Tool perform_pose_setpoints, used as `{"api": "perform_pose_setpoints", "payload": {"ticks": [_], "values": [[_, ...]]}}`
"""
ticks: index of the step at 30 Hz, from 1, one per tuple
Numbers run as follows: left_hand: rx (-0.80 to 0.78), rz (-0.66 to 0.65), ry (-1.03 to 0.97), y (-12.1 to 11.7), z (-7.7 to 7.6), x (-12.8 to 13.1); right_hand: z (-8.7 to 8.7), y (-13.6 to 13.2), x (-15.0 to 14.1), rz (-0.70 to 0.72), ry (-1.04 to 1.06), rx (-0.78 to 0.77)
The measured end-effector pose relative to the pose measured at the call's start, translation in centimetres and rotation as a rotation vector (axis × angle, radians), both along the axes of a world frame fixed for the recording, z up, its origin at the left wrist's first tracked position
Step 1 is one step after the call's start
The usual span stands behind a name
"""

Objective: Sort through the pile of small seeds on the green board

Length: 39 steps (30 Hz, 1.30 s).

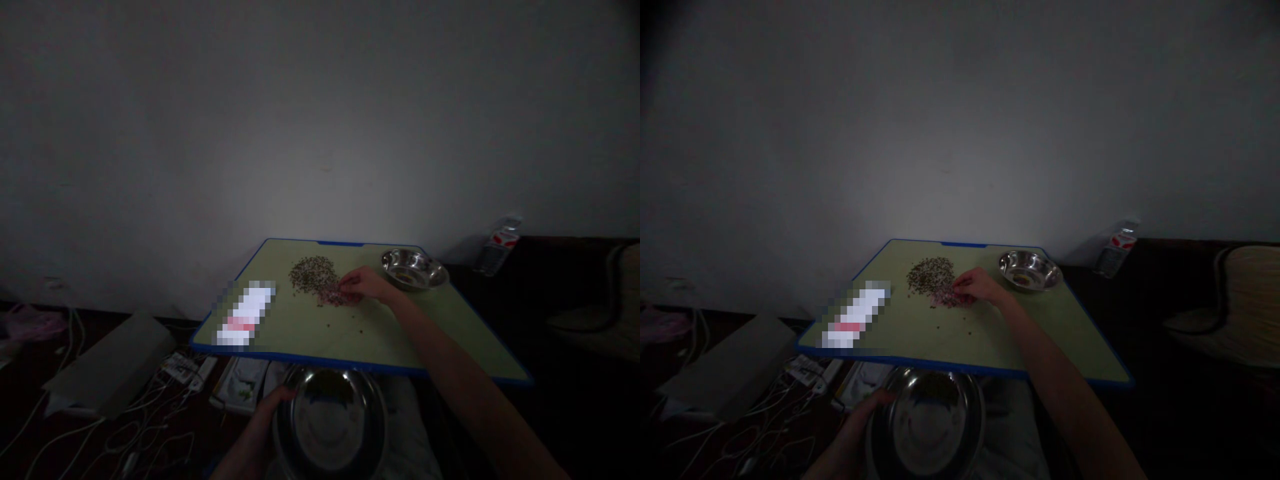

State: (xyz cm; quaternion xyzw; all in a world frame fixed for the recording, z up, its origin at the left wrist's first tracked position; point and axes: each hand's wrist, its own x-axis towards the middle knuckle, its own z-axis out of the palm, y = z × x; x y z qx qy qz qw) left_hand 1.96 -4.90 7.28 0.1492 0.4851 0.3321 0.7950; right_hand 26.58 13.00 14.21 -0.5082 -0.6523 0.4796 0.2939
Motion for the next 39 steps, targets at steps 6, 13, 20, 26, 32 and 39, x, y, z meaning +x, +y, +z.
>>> {"api": "perform_pose_setpoints", "payload": {"ticks": [6, 13, 20, 26, 32, 39], "values": [[0.028, 0.037, 0.045, 0.2, -0.6, -0.2, 0.1, -0.1, 0.0, 0.008, 0.0, 0.007], [0.046, 0.044, 0.043, 0.2, -0.5, -0.2, 0.1, -0.2, 0.0, -0.007, 0.02, 0.023], [0.081, 0.069, 0.099, 0.3, -0.7, -0.2, 0.1, -0.2, -0.1, 0.003, 0.02, 0.015], [0.074, 0.059, 0.108, 0.2, -1.1, -0.4, 0.1, -0.1, 0.0, 0.002, 0.025, 0.027], [0.092, 0.059, 0.09, 0.3, -1.0, -0.2, 0.0, -0.1, -0.1, 0.005, 0.025, 0.004], [0.067, 0.044, 0.093, 0.3, -1.0, -0.3, -0.1, 0.0, -0.1, 0.027, 0.032, 0.008]]}}
